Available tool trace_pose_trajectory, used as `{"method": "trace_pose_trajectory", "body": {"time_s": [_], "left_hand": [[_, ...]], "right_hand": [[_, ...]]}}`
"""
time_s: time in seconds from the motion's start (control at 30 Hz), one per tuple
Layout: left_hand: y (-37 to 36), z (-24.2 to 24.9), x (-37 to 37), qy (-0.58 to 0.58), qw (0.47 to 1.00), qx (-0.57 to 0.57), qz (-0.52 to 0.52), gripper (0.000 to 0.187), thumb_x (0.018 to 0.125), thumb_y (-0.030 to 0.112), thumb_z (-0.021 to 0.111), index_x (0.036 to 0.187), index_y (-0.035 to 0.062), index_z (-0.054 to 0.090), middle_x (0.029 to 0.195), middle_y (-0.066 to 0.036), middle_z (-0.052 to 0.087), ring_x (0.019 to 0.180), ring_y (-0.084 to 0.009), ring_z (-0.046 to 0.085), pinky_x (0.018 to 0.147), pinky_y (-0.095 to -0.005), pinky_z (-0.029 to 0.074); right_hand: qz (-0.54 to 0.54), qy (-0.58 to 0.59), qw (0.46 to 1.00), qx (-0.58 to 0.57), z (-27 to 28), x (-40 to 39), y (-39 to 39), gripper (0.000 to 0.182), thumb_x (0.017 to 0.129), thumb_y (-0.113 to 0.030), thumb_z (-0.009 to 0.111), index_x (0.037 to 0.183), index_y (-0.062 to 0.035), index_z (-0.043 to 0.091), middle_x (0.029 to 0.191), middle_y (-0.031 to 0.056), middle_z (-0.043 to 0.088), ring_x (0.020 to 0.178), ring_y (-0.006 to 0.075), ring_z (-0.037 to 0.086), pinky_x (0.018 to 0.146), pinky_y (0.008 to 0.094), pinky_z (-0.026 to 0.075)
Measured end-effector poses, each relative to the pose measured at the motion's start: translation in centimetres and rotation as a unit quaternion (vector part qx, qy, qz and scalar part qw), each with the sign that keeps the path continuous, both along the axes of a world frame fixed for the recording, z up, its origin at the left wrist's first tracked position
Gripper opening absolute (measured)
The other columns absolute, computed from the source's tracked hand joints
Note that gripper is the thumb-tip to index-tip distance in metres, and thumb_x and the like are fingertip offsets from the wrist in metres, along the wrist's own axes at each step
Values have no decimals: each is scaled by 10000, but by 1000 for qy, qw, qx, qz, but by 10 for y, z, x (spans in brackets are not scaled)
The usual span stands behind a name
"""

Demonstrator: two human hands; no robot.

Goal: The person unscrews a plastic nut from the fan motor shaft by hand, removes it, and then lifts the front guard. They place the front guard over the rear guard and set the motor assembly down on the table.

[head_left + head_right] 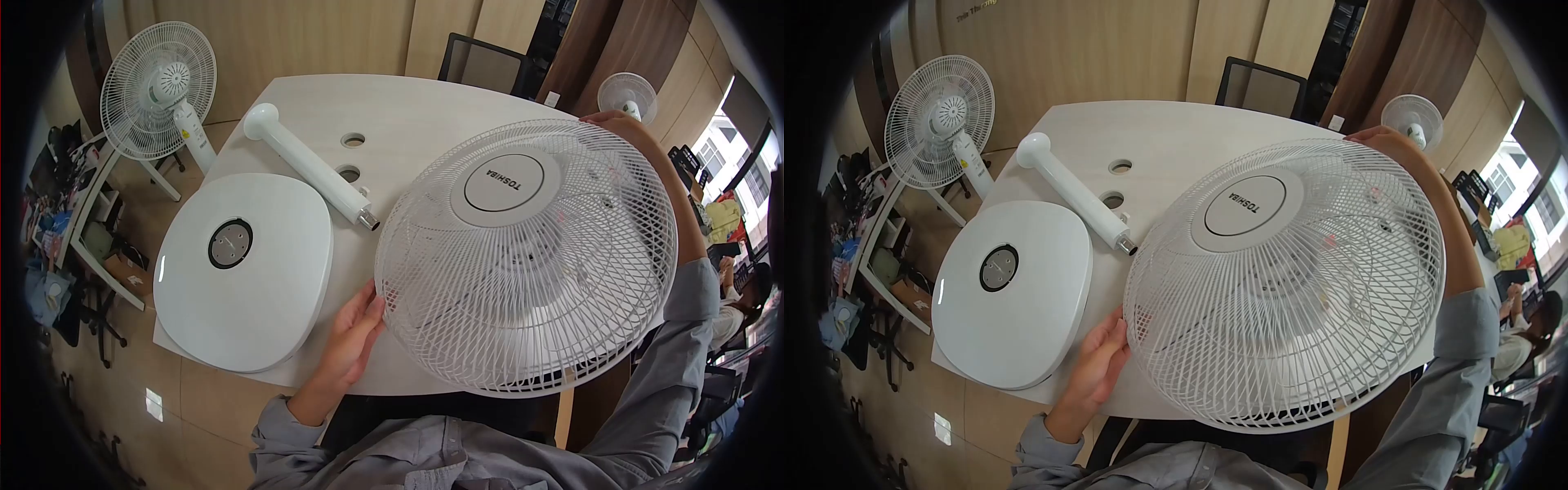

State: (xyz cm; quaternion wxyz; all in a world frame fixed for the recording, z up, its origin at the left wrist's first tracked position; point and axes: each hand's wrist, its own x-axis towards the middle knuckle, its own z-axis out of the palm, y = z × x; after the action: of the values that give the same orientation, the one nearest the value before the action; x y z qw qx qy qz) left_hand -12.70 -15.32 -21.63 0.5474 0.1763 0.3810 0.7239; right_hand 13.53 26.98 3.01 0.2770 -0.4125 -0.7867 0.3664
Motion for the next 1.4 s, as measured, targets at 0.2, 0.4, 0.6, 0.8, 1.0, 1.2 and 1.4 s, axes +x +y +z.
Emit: {"method": "trace_pose_trajectory", "body": {"time_s": [0.2,0.4,0.6,0.8,1.0,1.2,1.4], "left_hand": [[0,6,3,36,999,-24,18,654,1097,160,624,1624,-73,315,1554,-144,523,1403,-206,530,1188,-387,426],[4,32,19,69,996,30,46,683,1043,26,668,1620,-91,321,1564,-167,513,1392,-207,535,1167,-376,451],[10,47,40,124,989,75,41,731,1018,-42,659,1639,-87,276,1618,-180,458,1452,-224,485,1207,-388,418],[14,56,70,111,986,100,79,685,1045,37,550,1649,-76,248,1608,-182,467,1491,-266,464,1236,-427,394],[18,57,85,61,987,118,86,624,1081,107,471,1641,-66,259,1583,-190,486,1460,-273,499,1199,-476,461],[17,49,77,97,989,94,62,522,1087,123,478,1555,-98,404,1483,-204,577,1338,-265,617,1113,-491,568],[18,53,83,139,982,109,64,489,1096,86,449,1538,-119,424,1500,-223,565,1335,-262,620,1095,-491,587]], "right_hand": [[4,19,1000,3,-7,16,0,352,1093,-181,614,1353,45,683,1255,138,745,1010,138,741,842,219,599],[3,58,998,5,-18,58,7,348,1096,-188,611,1341,46,691,1242,140,750,992,132,745,823,213,604],[3,111,994,-3,-48,142,23,345,1100,-196,608,1328,46,699,1228,143,755,974,126,749,805,208,608],[-18,250,962,-111,-74,171,20,373,1106,-216,604,1342,60,688,1195,151,760,946,130,753,772,204,606],[-160,337,912,-171,-75,165,-3,404,1098,-264,631,1315,70,699,1143,151,777,895,155,761,748,237,629],[-149,357,900,-201,-84,181,2,416,1093,-283,640,1311,66,703,1135,150,778,893,160,762,748,241,631],[-156,367,893,-209,-81,183,-3,427,1089,-301,649,1307,61,706,1128,149,779,891,165,763,747,245,633]]}}
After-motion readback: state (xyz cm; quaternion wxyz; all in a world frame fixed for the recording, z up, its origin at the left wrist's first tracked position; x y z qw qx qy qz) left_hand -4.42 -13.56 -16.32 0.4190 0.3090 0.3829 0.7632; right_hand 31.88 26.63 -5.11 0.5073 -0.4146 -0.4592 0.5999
